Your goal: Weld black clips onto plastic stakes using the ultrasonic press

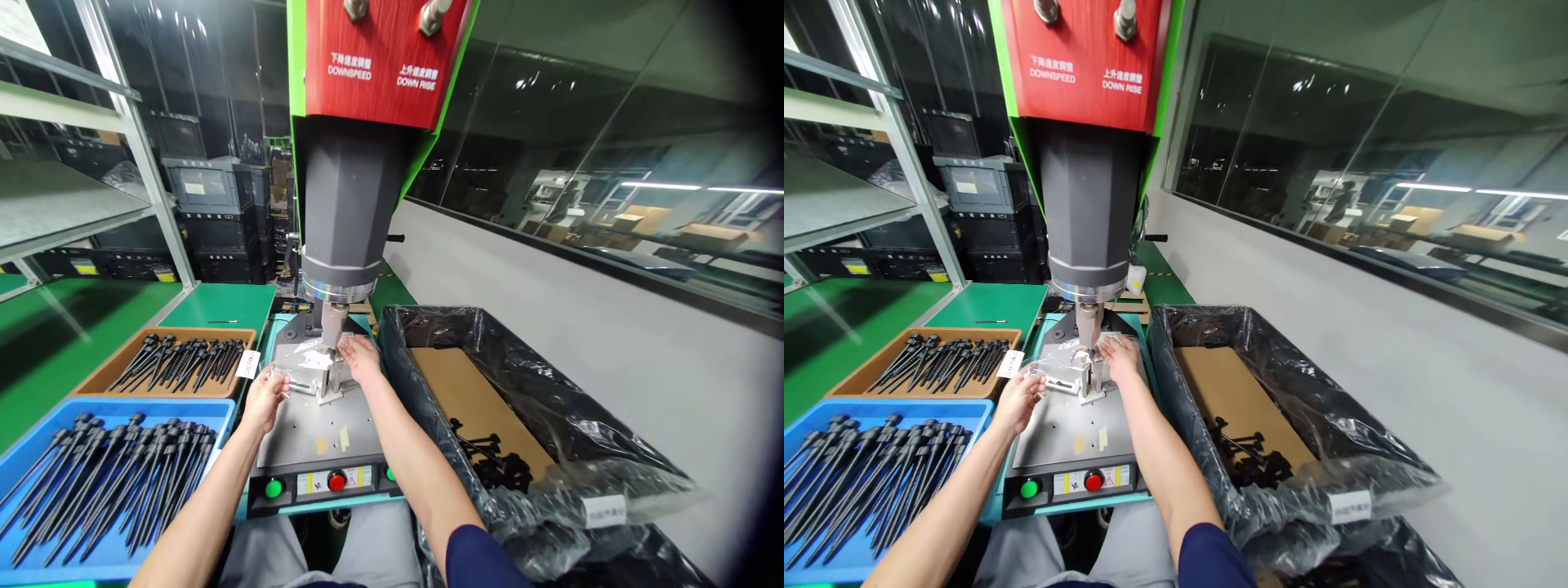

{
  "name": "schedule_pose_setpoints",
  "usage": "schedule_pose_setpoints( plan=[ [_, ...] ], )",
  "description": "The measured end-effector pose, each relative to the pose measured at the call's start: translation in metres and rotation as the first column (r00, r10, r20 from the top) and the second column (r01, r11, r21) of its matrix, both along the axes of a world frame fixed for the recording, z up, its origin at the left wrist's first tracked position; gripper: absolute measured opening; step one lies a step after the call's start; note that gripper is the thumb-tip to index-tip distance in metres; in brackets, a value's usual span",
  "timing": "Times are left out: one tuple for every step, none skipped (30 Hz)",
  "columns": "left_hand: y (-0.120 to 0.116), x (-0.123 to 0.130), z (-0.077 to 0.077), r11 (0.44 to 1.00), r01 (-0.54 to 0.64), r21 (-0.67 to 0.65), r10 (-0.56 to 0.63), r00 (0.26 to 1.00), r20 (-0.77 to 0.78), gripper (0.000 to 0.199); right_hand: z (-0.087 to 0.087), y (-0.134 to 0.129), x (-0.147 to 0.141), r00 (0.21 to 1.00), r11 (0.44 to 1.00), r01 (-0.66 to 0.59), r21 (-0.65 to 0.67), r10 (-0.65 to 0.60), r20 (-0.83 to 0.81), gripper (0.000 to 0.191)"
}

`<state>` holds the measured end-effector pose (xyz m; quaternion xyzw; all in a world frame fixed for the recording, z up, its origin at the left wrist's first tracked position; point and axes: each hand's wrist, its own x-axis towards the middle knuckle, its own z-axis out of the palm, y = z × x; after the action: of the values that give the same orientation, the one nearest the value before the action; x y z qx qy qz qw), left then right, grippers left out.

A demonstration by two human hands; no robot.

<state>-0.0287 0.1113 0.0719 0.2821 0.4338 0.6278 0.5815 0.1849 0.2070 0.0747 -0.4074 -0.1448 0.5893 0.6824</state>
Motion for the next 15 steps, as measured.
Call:
schedule_pose_setpoints(
  plan=[
    [0.002, -0.001, -0.001, 1.000, -0.017, -0.011, 0.017, 1.000, 0.007, 0.036, 0.000, -0.001, -0.001, 1.000, 1.000, -0.008, 0.005, 0.008, -0.004, 0.032],
    [0.003, -0.002, -0.002, 0.999, -0.039, -0.025, 0.040, 0.999, 0.010, 0.034, -0.001, -0.002, -0.002, 1.000, 1.000, -0.014, 0.008, 0.014, -0.009, 0.032],
    [0.004, -0.003, -0.003, 0.997, -0.060, -0.039, 0.060, 0.998, 0.009, 0.034, -0.002, -0.002, -0.002, 1.000, 1.000, -0.018, 0.009, 0.018, -0.014, 0.031],
    [0.005, -0.003, -0.005, 0.996, -0.073, -0.050, 0.073, 0.997, 0.006, 0.035, -0.002, -0.002, -0.003, 1.000, 1.000, -0.020, 0.008, 0.020, -0.018, 0.030],
    [0.004, -0.004, -0.006, 0.995, -0.079, -0.056, 0.079, 0.997, 0.002, 0.037, -0.003, -0.002, -0.003, 1.000, 1.000, -0.021, 0.007, 0.021, -0.023, 0.029],
    [0.004, -0.004, -0.007, 0.995, -0.082, -0.058, 0.082, 0.997, -0.002, 0.039, -0.003, -0.003, -0.003, 0.999, 1.000, -0.021, 0.005, 0.022, -0.027, 0.028],
    [0.003, -0.004, -0.008, 0.995, -0.083, -0.058, 0.083, 0.997, -0.006, 0.040, -0.003, -0.002, -0.003, 0.999, 1.000, -0.022, 0.005, 0.022, -0.031, 0.027],
    [0.003, -0.003, -0.010, 0.995, -0.083, -0.054, 0.083, 0.996, -0.011, 0.039, -0.004, -0.002, -0.003, 0.999, 1.000, -0.022, 0.006, 0.022, -0.035, 0.026],
    [0.002, -0.003, -0.011, 0.995, -0.085, -0.049, 0.084, 0.996, -0.018, 0.036, -0.004, -0.003, -0.002, 0.999, 1.000, -0.021, 0.007, 0.022, -0.040, 0.026],
    [0.002, -0.003, -0.012, 0.995, -0.088, -0.042, 0.087, 0.996, -0.025, 0.033, -0.004, -0.003, -0.002, 0.999, 1.000, -0.020, 0.009, 0.021, -0.043, 0.025],
    [0.002, -0.003, -0.013, 0.995, -0.090, -0.034, 0.089, 0.996, -0.031, 0.029, -0.003, -0.003, -0.002, 0.999, 1.000, -0.019, 0.009, 0.019, -0.047, 0.024],
    [0.003, -0.003, -0.014, 0.995, -0.093, -0.025, 0.092, 0.995, -0.036, 0.027, -0.003, -0.003, -0.002, 0.999, 1.000, -0.017, 0.009, 0.018, -0.049, 0.022],
    [0.003, -0.003, -0.015, 0.995, -0.095, -0.016, 0.094, 0.995, -0.039, 0.027, -0.003, -0.004, -0.001, 0.999, 1.000, -0.016, 0.007, 0.017, -0.052, 0.020],
    [0.004, -0.003, -0.016, 0.995, -0.097, -0.007, 0.096, 0.995, -0.040, 0.029, -0.003, -0.004, -0.001, 0.998, 1.000, -0.016, 0.005, 0.017, -0.054, 0.019],
    [0.004, -0.003, -0.017, 0.995, -0.100, 0.000, 0.100, 0.994, -0.040, 0.033, -0.002, -0.004, -0.001, 0.998, 1.000, -0.017, 0.003, 0.017, -0.056, 0.019]
  ],
)
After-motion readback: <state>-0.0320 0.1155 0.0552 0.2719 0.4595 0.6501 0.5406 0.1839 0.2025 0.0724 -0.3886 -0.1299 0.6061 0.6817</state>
